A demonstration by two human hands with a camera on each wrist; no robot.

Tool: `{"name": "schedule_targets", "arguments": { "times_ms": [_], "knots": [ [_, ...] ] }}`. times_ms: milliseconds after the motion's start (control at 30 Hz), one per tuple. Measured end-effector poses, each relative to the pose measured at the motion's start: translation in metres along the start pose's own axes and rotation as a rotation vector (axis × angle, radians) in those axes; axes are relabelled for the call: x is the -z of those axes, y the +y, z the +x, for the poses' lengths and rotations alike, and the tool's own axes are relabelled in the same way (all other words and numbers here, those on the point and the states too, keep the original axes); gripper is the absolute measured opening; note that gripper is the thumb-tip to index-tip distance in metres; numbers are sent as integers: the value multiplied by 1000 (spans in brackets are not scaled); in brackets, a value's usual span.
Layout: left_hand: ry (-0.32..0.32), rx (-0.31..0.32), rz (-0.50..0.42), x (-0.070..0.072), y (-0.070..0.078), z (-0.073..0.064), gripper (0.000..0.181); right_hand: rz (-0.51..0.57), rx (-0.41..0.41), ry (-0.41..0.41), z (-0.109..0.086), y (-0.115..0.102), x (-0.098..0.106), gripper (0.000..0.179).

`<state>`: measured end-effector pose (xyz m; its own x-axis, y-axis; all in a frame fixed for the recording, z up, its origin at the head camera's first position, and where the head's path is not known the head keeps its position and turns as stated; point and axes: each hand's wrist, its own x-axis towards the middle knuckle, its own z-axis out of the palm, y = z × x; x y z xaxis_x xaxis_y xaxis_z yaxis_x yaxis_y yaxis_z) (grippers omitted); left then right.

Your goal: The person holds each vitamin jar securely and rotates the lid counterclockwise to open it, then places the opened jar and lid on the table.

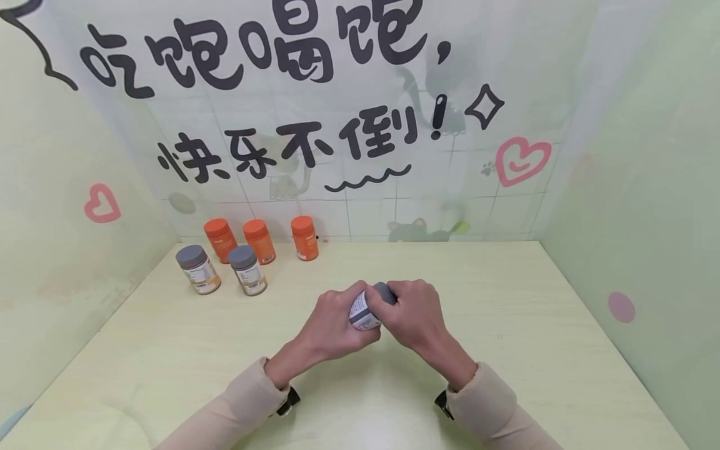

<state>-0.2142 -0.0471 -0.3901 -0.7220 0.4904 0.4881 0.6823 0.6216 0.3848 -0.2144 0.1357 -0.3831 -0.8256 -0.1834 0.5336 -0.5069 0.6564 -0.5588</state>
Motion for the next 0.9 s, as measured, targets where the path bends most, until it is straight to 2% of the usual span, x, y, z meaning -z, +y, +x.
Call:
{"name": "schedule_targets", "arguments": {
  "times_ms": [133,267,333,500,600,900],
  "knots": [
    [-8,14,3,1,0,0,36,-26,45,-1,0,1,2,41],
    [-3,18,37,2,0,0,37,-45,25,-45,1,-1,7,41],
    [5,20,59,3,1,1,38,-48,-10,-79,2,-2,10,41],
    [20,36,119,3,-1,0,40,-71,-161,-148,3,-6,15,53],
    [18,37,131,3,-2,0,41,-84,-202,-167,3,-8,16,57],
    [23,38,104,3,-3,0,40,-80,-141,-186,4,-6,16,48]
  ]
}}
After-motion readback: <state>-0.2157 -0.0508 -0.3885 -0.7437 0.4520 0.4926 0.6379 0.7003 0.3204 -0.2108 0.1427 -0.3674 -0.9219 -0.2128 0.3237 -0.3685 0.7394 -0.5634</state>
